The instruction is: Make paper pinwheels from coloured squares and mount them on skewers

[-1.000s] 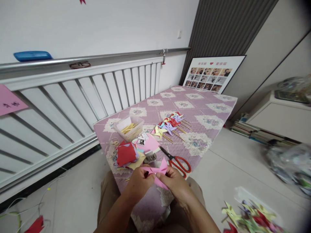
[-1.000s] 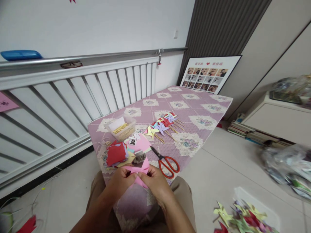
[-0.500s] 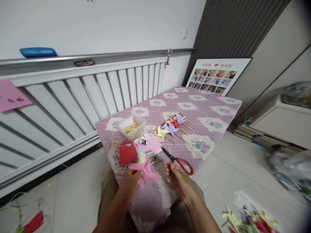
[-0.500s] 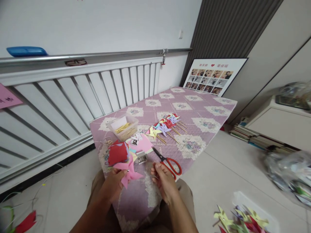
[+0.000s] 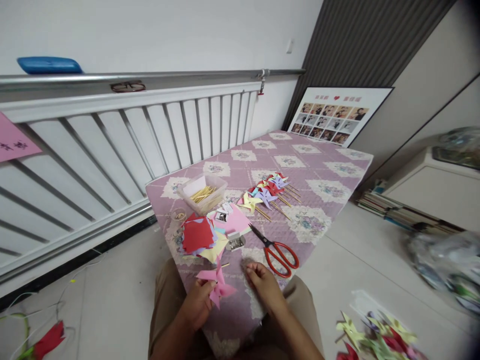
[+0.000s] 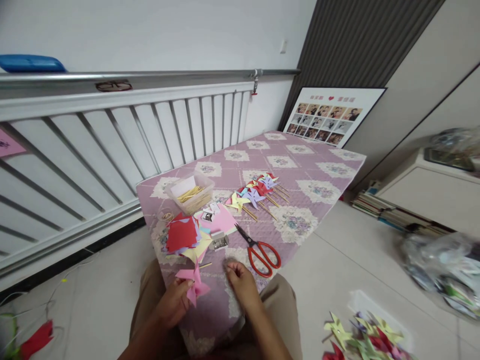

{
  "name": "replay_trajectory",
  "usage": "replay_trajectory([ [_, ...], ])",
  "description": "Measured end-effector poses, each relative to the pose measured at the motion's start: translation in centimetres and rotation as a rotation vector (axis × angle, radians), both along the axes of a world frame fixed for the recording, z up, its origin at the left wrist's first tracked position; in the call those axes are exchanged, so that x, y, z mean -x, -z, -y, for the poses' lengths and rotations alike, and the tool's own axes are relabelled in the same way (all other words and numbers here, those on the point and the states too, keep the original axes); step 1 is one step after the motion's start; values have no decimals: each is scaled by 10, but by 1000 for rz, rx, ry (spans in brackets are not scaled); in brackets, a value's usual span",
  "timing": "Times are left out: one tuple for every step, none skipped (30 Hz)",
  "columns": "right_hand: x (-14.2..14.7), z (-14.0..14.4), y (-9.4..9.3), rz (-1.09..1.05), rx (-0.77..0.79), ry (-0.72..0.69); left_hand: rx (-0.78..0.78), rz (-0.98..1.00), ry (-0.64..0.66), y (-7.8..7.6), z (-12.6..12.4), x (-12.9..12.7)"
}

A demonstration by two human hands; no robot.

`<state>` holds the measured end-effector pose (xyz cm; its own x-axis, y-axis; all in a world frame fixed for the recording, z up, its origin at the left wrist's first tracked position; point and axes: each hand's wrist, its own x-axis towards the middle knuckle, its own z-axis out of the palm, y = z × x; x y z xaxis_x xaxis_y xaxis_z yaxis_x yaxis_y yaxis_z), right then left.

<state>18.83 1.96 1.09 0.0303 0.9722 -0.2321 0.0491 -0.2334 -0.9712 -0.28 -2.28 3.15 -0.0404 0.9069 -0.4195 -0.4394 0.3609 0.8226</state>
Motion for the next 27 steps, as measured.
replay_trajectory([
  [1,-1,1,36,-22,-4,7,39,5,4,1,-2],
  [1,-2,3,71,-43,-5,14,88,6,9,1,-4],
  [2,-3,5,105,-64,-4,18,123,9,13,2,-5],
  [3,-4,6,138,-84,-2,13,110,21,17,2,-5],
  [4,-4,8,170,-104,-1,8,77,41,22,2,-5],
  [5,-5,9,202,-123,-3,7,41,61,26,2,-5],
  [6,-6,10,233,-141,-10,6,2,86,29,3,-3],
  [7,-7,11,265,-160,-20,4,-43,120,32,3,-2],
  [8,-8,12,297,-178,-33,1,-93,163,34,4,0],
  [10,-9,13,330,-197,-48,-2,-147,214,35,4,2],
  [11,-10,14,364,-217,-65,-12,-200,271,36,5,4],
  [13,-11,14,399,-237,-83,-26,-250,327,36,5,5],
  [15,-13,15,434,-257,-104,-43,-289,374,35,5,6],
  [18,-14,15,468,-277,-127,-59,-310,398,35,5,7],
  [21,-16,15,500,-297,-154,-74,-323,405,34,4,7],
  [24,-17,14,530,-315,-183,-86,-331,404,35,4,7],
  [28,-19,14,558,-331,-214,-95,-339,399,35,4,7],
  [31,-21,13,584,-346,-244,-101,-346,393,36,4,7],
  [34,-22,12,608,-357,-273,-108,-348,388,37,4,7],
  [36,-24,10,630,-364,-301,-114,-347,382,38,4,7],
  [38,-25,9,651,-369,-328,-122,-343,377,39,4,7],
  [40,-26,8,671,-372,-354,-128,-338,369,39,4,8],
  [41,-28,7,687,-374,-378,-131,-334,360,39,5,8],
  [41,-28,6,700,-378,-399,-127,-333,352,39,5,8],
  [41,-29,5,710,-382,-418,-118,-335,348,38,4,7],
  [41,-29,5,717,-389,-433,-103,-342,342,38,4,7],
  [40,-29,4,721,-396,-445,-84,-347,336,37,5,6],
])
